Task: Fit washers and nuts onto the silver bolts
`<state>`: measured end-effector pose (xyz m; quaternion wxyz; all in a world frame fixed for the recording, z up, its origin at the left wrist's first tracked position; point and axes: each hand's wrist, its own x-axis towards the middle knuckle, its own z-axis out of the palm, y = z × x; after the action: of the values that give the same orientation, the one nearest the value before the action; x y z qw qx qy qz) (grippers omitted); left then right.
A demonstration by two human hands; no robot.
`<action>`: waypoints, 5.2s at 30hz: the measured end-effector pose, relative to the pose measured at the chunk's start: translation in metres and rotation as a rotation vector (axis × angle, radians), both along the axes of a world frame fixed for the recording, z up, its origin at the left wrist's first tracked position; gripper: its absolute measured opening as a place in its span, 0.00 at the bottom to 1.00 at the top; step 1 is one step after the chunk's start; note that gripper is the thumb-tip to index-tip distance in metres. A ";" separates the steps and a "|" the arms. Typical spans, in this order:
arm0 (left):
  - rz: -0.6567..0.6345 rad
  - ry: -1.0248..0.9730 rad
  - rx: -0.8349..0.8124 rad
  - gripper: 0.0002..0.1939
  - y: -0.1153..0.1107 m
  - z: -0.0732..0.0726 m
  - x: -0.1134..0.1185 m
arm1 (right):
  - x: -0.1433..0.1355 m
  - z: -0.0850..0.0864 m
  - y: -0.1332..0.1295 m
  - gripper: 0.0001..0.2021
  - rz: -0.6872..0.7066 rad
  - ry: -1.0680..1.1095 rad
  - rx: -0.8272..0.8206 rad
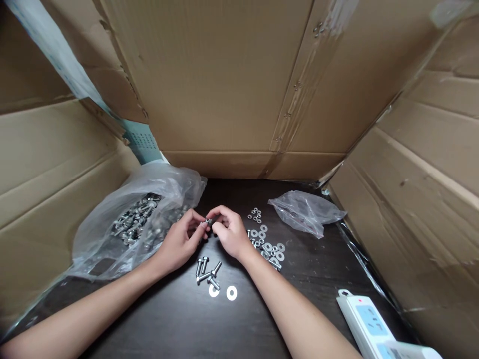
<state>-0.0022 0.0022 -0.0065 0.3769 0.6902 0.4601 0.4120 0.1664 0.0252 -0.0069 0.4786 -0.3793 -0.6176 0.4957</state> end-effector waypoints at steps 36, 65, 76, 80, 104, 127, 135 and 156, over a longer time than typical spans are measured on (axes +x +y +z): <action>0.007 0.004 0.003 0.07 0.000 0.000 0.001 | 0.000 -0.001 0.002 0.07 -0.108 -0.083 0.129; 0.012 -0.041 0.002 0.07 -0.002 0.001 0.002 | 0.001 -0.007 0.006 0.07 -0.156 -0.107 0.071; 0.016 -0.011 0.017 0.05 -0.001 0.000 0.001 | -0.001 -0.001 0.000 0.03 -0.108 -0.150 0.066; 0.001 -0.010 0.031 0.05 -0.001 0.001 0.000 | -0.003 0.000 -0.002 0.11 -0.100 -0.201 0.078; 0.017 0.046 0.069 0.05 -0.003 0.003 0.001 | -0.002 0.002 -0.003 0.04 -0.084 -0.116 0.088; 0.037 0.087 0.068 0.04 -0.002 0.005 0.003 | -0.003 0.003 -0.003 0.15 -0.110 -0.253 0.047; 0.034 0.070 0.066 0.04 -0.001 0.005 0.003 | -0.001 0.004 -0.002 0.12 -0.085 -0.227 0.060; 0.034 0.071 0.077 0.05 -0.002 0.007 0.002 | 0.000 0.006 -0.002 0.11 -0.069 -0.190 0.046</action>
<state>0.0002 -0.0001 0.0000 0.3268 0.7104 0.4687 0.4110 0.1666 0.0234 -0.0006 0.4433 -0.4346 -0.6579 0.4264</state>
